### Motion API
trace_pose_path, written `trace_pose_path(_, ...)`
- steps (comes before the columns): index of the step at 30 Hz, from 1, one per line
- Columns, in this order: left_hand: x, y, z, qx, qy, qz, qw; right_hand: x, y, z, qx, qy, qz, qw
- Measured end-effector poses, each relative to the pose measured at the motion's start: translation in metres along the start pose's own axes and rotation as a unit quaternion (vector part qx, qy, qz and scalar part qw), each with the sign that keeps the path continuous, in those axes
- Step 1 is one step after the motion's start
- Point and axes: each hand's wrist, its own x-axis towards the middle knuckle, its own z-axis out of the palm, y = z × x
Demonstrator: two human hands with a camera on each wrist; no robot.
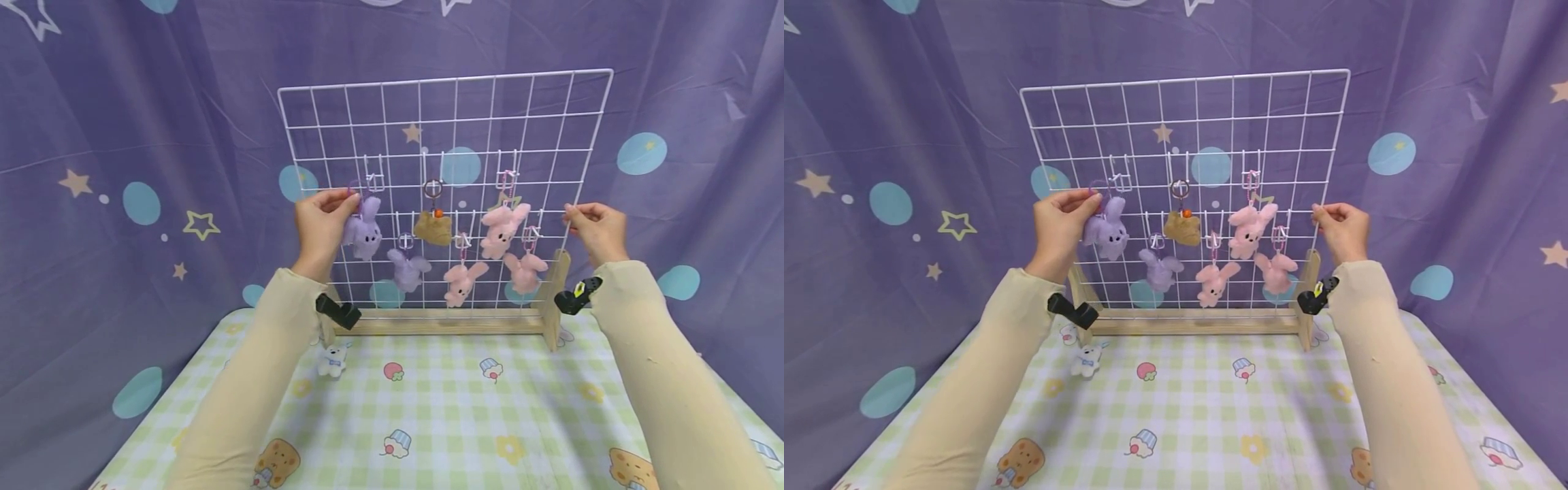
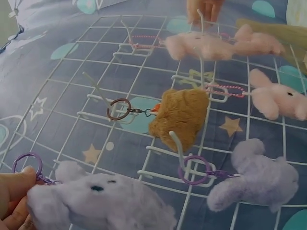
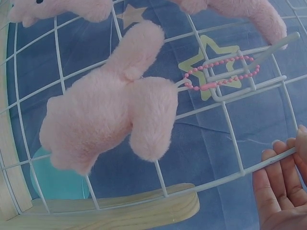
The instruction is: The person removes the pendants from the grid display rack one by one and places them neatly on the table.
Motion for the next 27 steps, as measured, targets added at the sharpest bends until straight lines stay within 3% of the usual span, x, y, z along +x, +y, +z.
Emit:
trace_pose_path(9, -0.013, -0.012, -0.015, -0.038, -0.032, -0.03, 0.9983, -0.002, 0.001, -0.003, -0.044, -0.006, -0.007, 0.999)
trace_pose_path(19, -0.026, -0.031, -0.029, -0.028, -0.072, -0.058, 0.9953, -0.007, -0.007, -0.002, -0.047, -0.011, 0.002, 0.999)
trace_pose_path(27, -0.04, -0.052, -0.039, -0.013, -0.114, -0.101, 0.9883, -0.004, -0.004, -0.001, -0.041, -0.014, 0.002, 0.999)
